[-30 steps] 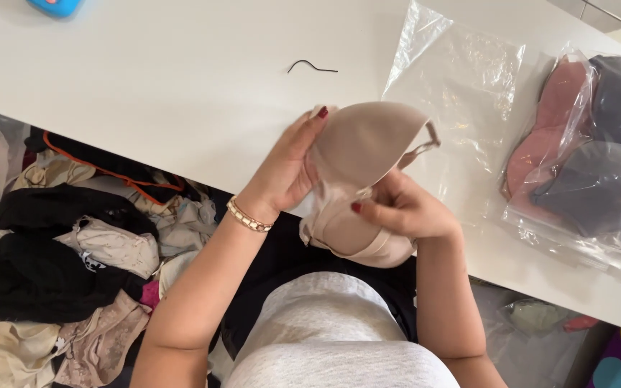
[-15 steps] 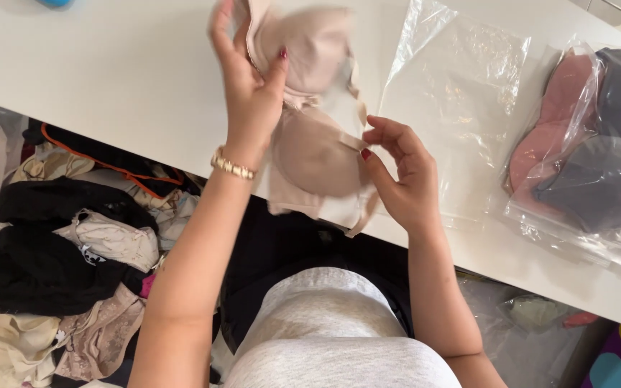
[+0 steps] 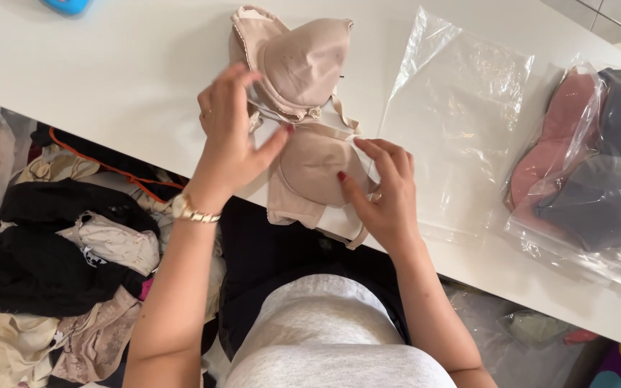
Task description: The person is folding bras and placing them into individual clear plastic zip-lock bags on a white table.
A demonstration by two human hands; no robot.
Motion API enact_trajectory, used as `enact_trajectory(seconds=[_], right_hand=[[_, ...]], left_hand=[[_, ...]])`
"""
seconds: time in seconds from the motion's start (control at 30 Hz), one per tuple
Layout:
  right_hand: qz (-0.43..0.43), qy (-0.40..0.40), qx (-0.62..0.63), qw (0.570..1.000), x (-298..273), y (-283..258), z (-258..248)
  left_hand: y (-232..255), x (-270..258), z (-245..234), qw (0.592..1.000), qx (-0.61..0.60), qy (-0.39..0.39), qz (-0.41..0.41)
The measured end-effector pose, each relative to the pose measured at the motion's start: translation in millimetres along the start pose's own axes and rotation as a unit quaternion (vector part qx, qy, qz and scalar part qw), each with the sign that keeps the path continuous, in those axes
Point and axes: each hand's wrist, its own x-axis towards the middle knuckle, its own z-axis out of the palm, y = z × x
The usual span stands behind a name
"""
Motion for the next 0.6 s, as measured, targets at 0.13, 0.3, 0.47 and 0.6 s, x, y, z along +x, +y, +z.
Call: enact_trajectory(seconds=[0.13,0.3,0.47,0.6], right_hand=[[-0.074,0.017,-0.051,0.996,4,-8,13],[-0.136,0.046,-0.133,0.981,0,-11,47],[-0.127,0.027,-0.17,0.977,-2,-15,56],[-0.125,0.029,-0.206,0.97,-3,-13,57]], left_hand=[[-8,-11,-8,0.985,0.147,-0.087,0.03],[-16,-12,7,0.981,0.19,-0.024,0.012],[11,19,-9,0.992,0.12,0.02,0.043],[38,70,-32,0.994,0.043,0.043,0.091]])
